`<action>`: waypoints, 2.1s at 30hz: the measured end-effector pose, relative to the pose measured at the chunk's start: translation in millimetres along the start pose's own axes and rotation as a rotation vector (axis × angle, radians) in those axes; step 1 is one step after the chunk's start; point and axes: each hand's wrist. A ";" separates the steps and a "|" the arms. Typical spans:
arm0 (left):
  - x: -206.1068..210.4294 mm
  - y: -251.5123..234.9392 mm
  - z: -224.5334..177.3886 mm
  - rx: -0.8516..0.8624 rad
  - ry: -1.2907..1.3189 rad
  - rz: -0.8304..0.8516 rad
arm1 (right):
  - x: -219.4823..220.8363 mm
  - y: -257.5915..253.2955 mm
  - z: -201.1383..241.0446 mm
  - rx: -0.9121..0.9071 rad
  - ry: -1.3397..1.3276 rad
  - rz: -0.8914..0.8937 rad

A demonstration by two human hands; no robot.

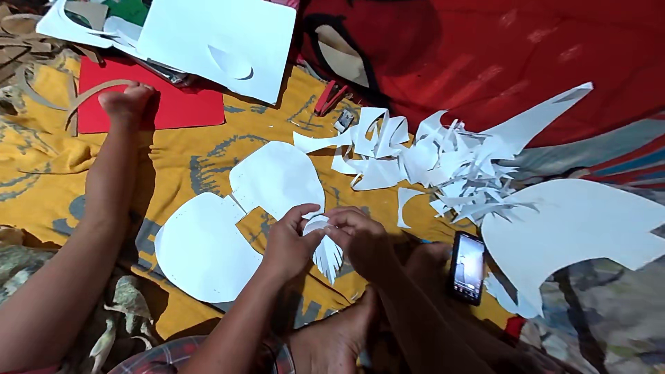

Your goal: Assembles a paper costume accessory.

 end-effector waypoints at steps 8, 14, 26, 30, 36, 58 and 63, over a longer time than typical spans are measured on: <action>-9.2 -5.8 12.3 0.002 0.160 0.185 | -6.8 -11.1 -2.1 0.395 -0.312 0.182; -9.8 -8.7 17.2 -0.054 0.218 0.090 | -16.3 -6.4 -24.7 0.372 -0.451 0.082; -7.8 -21.5 33.0 -0.121 0.027 -0.031 | -35.7 -23.7 -100.9 0.248 0.196 -0.073; -5.4 -22.8 35.3 -0.150 -0.008 -0.026 | 9.7 -3.8 -43.6 0.377 -0.246 0.212; -11.8 -26.4 45.9 -0.170 -0.034 -0.104 | 40.7 11.0 -49.7 0.656 -0.350 0.217; -16.3 -31.5 43.4 -0.160 -0.060 -0.101 | 8.8 6.1 -58.1 0.475 -0.110 0.342; -12.3 -28.2 41.8 -0.175 -0.043 -0.099 | 17.4 5.9 -53.1 0.414 -0.144 0.248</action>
Point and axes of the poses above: each hand's wrist, its own y-axis away from the middle knuckle, its own x-axis out of the palm, z = x × y, and after that the axes turned 12 degrees about -z, right-handed
